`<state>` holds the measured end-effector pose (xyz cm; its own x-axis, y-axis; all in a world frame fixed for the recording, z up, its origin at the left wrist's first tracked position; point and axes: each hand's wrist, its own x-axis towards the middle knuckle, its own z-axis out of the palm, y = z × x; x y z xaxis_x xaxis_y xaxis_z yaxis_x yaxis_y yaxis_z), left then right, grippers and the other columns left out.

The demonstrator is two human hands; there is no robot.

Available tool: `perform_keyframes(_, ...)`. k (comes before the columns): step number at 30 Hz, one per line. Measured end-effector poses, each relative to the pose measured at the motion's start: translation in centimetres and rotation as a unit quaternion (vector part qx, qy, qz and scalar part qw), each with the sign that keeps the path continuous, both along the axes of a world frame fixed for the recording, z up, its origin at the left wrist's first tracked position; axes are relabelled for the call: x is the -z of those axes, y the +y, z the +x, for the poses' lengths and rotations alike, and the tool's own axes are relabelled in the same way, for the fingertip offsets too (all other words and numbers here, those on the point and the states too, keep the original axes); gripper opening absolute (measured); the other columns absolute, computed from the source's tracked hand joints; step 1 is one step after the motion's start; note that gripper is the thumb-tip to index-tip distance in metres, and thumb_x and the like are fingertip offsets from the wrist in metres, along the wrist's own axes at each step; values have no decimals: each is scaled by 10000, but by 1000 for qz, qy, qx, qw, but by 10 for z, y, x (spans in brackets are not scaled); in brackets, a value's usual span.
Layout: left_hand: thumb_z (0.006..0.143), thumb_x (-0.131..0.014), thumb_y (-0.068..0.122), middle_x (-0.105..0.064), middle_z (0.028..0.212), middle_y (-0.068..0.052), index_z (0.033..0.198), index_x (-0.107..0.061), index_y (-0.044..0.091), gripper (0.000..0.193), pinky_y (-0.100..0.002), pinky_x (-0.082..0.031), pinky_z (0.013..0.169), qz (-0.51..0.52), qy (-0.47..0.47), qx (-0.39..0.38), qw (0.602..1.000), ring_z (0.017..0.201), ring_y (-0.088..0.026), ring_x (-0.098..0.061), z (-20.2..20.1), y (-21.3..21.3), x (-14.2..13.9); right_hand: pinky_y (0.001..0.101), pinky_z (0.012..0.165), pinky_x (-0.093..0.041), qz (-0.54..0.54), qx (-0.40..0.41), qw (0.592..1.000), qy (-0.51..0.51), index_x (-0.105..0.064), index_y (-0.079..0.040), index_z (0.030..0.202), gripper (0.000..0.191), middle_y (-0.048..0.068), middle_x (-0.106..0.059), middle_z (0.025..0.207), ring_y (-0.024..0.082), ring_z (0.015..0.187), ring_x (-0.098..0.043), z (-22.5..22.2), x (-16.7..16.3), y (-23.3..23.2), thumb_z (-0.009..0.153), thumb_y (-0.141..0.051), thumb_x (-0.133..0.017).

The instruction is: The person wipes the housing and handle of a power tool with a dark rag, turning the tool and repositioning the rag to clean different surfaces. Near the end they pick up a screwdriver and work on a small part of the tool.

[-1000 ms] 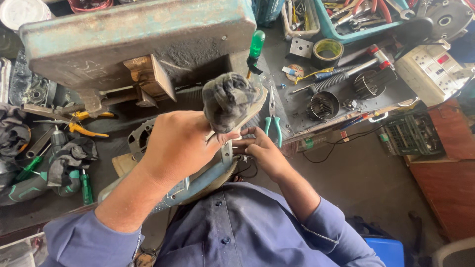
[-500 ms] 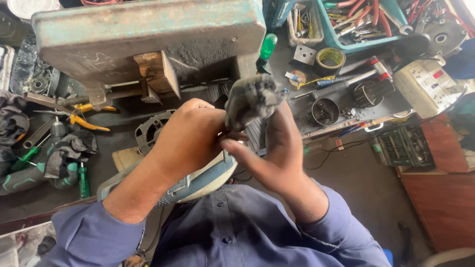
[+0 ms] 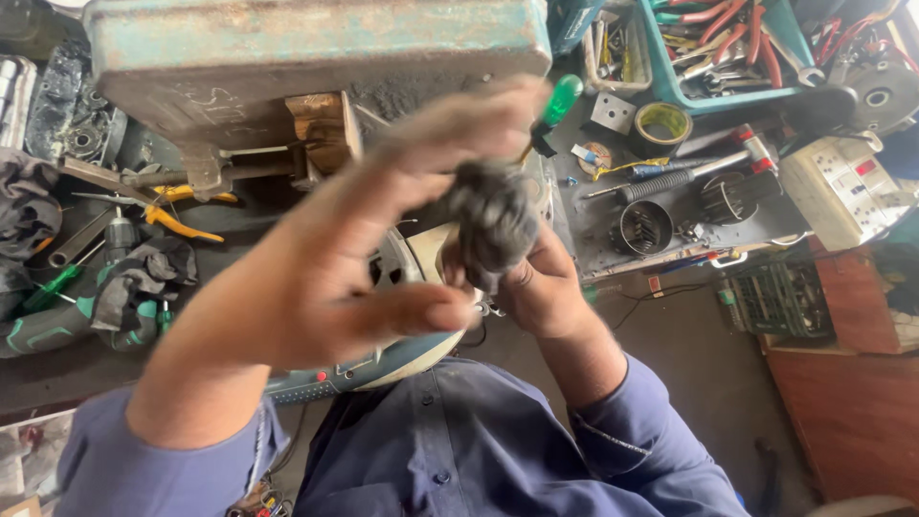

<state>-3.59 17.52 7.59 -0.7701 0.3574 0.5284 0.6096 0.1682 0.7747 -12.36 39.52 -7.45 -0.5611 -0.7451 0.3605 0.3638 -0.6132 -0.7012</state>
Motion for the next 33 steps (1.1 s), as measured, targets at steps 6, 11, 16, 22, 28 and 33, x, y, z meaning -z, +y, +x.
perform_keyframes(6,1053,-656,167,-594,1459,-67,1449,-473,107,441,-359,-513,1134,-62,7,52,997,1356,-210,-587,-26,5,-18,405,1077,-539,-8,153,987,39,-530,14,1452,600,140,-649,1291,236,1191,-654,10,9,-12,1106,-476,-550)
perform_keyframes(11,920,-714,599,-699,1142,-23,1306,-627,216,551,-411,-540,912,-296,23,-208,932,1077,-206,-696,-26,37,-12,413,1072,-509,134,286,925,209,-497,15,1441,624,133,-596,1318,238,1214,-603,22,6,-22,1044,-452,-618)
perform_keyframes(16,904,-758,597,-679,1110,-43,1298,-623,176,593,-406,-531,878,-176,79,-73,979,1007,-225,-680,-29,26,-16,410,1066,-513,177,234,928,231,-511,9,1425,595,131,-605,1310,234,1207,-607,21,13,-19,1037,-425,-633)
perform_keyframes(22,912,-802,487,-657,1118,-61,1310,-604,115,580,-384,-534,846,-116,62,-82,988,953,-234,-666,-24,31,-11,406,1059,-518,160,209,949,175,-528,2,1406,560,128,-616,1300,229,1199,-612,2,28,2,1028,-393,-651)
perform_keyframes(28,965,-814,440,-622,1170,-68,1324,-553,97,561,-362,-527,895,-125,122,-197,965,998,-236,-645,-22,48,-1,403,1052,-524,167,207,949,170,-545,-5,1386,527,125,-628,1290,224,1190,-617,1,37,-1,1020,-362,-669)
perform_keyframes(33,967,-840,362,-611,1140,-66,1312,-564,111,508,-335,-561,840,-115,94,19,989,977,-213,-661,-20,35,-11,399,1047,-528,176,212,946,170,-559,-10,1370,499,123,-637,1282,220,1183,-622,3,40,-8,1012,-335,-685)
